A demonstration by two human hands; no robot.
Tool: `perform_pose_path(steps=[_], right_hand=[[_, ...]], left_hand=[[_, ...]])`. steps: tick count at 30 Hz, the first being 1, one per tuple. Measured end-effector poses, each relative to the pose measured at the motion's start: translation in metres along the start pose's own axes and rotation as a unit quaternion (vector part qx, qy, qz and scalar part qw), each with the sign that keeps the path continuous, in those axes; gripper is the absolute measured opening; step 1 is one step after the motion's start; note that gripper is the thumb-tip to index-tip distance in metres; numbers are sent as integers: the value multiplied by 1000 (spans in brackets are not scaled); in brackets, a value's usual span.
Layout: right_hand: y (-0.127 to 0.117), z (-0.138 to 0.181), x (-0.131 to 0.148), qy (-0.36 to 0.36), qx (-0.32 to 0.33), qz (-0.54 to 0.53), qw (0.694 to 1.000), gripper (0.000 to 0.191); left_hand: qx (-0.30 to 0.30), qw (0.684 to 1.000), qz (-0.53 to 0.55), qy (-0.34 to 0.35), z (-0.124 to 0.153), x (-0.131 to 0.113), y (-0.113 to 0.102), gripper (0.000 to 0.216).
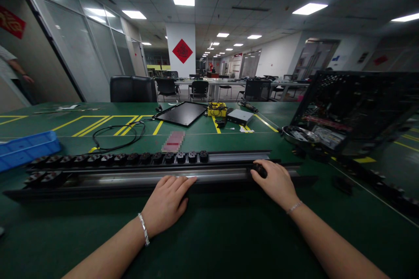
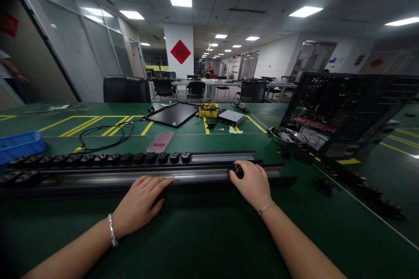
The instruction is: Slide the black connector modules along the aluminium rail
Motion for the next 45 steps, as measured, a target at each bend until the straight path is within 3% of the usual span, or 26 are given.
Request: perform_pose_path(steps=[45], right_hand=[[1, 2, -2, 76, 14, 38, 996, 38]], left_hand=[[-9, 1000, -8, 4, 0, -1, -1, 55]])
Point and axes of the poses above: each hand's wrist, its own z-axis away from the middle knuckle, its own y-axis out of the palm, x = y × z, the point moved 4 cm from there along -z, towards the middle knuckle, and after that the axes turned 9 degrees about -y, right-handed, at the moved point
